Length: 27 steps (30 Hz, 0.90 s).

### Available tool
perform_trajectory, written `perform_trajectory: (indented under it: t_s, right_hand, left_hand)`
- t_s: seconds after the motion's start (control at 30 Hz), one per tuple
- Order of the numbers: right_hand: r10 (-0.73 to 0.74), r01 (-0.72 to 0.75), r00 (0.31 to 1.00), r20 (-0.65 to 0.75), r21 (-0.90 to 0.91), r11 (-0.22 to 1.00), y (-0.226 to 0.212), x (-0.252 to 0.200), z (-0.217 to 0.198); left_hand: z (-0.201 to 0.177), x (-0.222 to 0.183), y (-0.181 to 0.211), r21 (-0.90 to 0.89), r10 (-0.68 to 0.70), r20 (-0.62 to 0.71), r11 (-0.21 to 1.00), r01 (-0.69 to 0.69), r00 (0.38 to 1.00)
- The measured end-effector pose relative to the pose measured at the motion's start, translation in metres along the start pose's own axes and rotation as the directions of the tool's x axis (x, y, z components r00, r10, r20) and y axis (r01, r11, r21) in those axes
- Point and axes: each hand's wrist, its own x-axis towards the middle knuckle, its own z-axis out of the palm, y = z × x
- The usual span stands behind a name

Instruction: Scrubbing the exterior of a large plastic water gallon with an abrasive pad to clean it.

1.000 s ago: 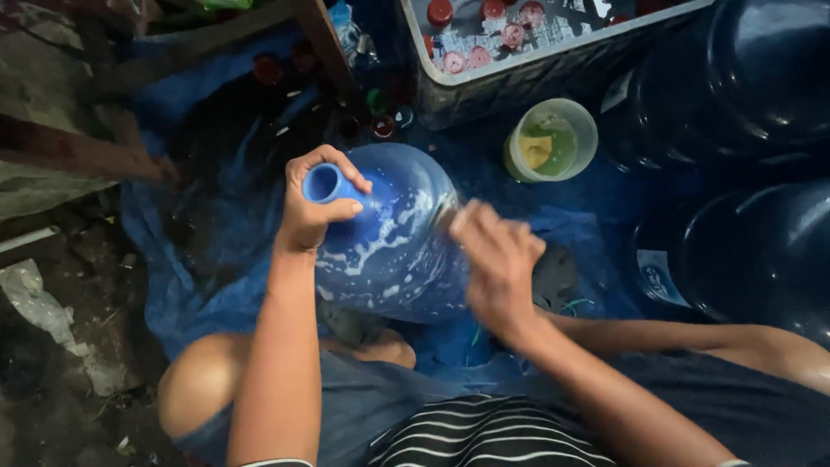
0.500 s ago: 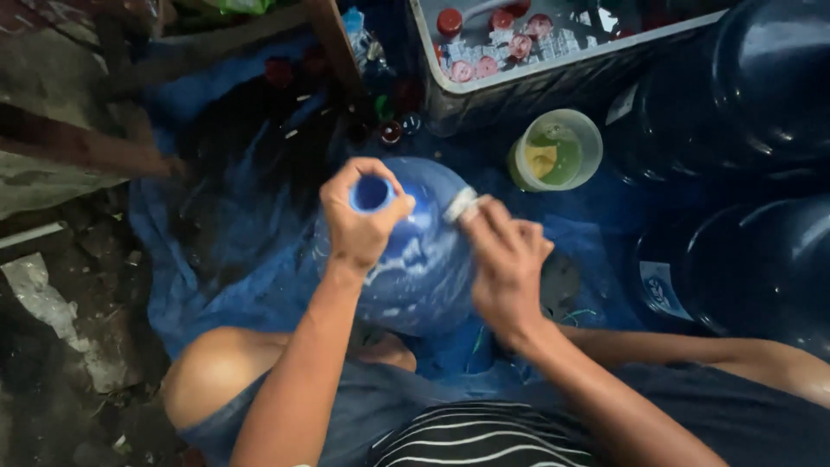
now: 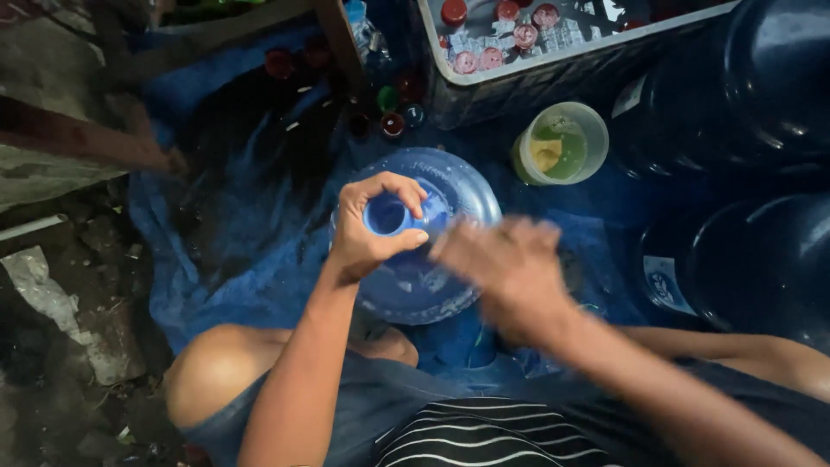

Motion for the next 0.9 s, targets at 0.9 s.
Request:
perform_trajectory:
  t_s: [0.9]
  right_hand:
    - [0.029,-0.038,0.98,0.195,0.045,0.998,-0.007,0.0,-0.031]
  left_hand:
    - [0.001,0.002,0.003,-0.005,-0.035,0.147,0.999,0.036,0.988]
